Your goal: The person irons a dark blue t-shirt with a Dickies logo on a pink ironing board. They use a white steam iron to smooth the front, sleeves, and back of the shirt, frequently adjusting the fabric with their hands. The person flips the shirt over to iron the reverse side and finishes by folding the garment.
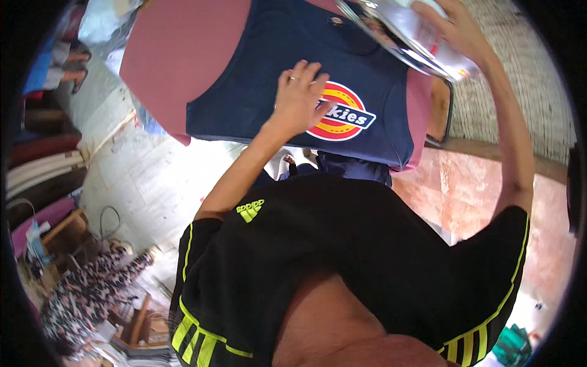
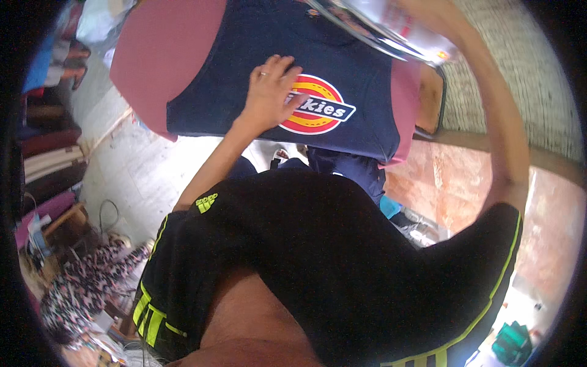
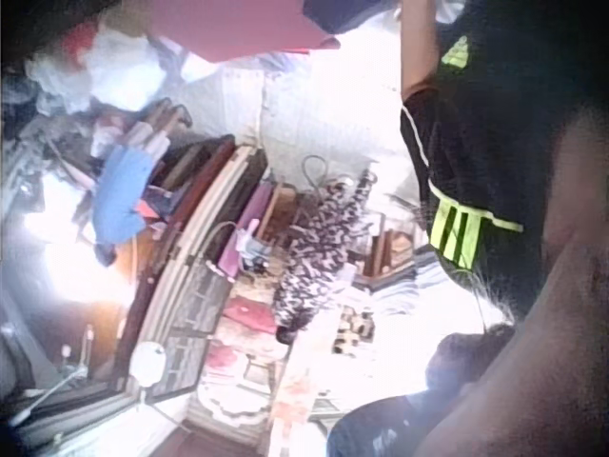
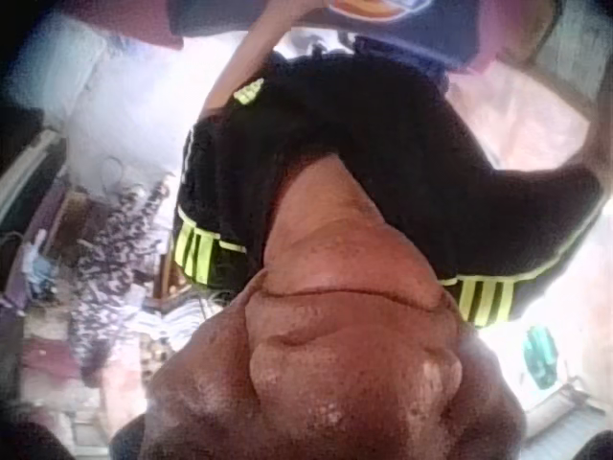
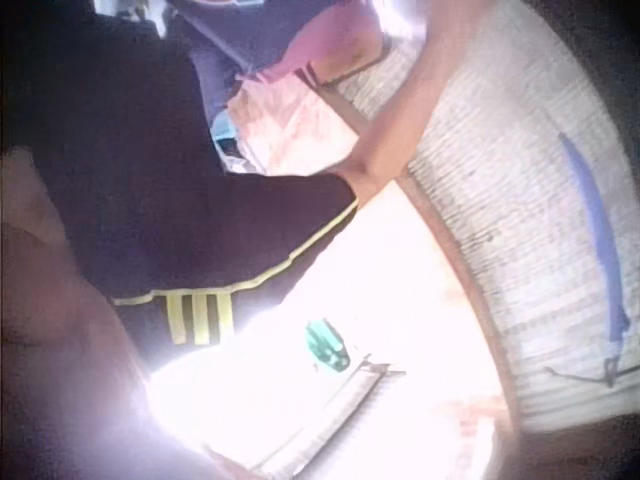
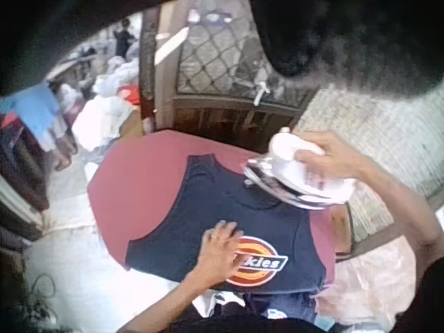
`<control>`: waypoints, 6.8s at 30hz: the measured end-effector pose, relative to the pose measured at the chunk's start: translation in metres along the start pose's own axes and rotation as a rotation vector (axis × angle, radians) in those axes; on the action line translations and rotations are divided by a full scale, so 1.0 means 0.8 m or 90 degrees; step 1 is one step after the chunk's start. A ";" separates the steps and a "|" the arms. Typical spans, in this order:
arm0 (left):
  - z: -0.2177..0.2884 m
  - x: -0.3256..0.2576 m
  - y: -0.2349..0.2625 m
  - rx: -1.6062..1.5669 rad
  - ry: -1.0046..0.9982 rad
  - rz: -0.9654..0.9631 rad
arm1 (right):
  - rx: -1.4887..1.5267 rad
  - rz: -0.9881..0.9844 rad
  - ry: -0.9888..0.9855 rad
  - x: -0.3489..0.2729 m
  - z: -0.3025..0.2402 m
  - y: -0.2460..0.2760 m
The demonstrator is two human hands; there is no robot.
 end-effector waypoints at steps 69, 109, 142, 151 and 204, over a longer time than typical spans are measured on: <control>-0.079 0.122 -0.078 0.208 -0.105 -0.123 | -0.120 0.124 -0.433 -0.169 0.149 -0.112; -0.038 0.307 -0.278 -0.270 -0.164 -0.074 | -0.042 0.046 -0.572 -0.268 0.132 -0.109; -0.046 0.316 -0.295 -0.209 -0.112 -0.242 | -0.108 0.131 -0.512 -0.233 0.072 -0.097; -0.031 0.321 -0.318 -0.220 -0.253 -0.194 | -0.138 0.274 -0.692 -0.265 0.120 -0.112; -0.007 0.347 -0.293 -0.334 -0.261 -0.259 | 0.015 0.241 -0.491 -0.255 0.110 -0.106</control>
Point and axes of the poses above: each hand's wrist, its own x-axis towards the middle knuckle, its own y-axis out of the back of the hand, z = x × y, the point moved 3 cm from there along x, towards the middle knuckle, and after that the axes turned 13 degrees about z, right-handed, at the moved point
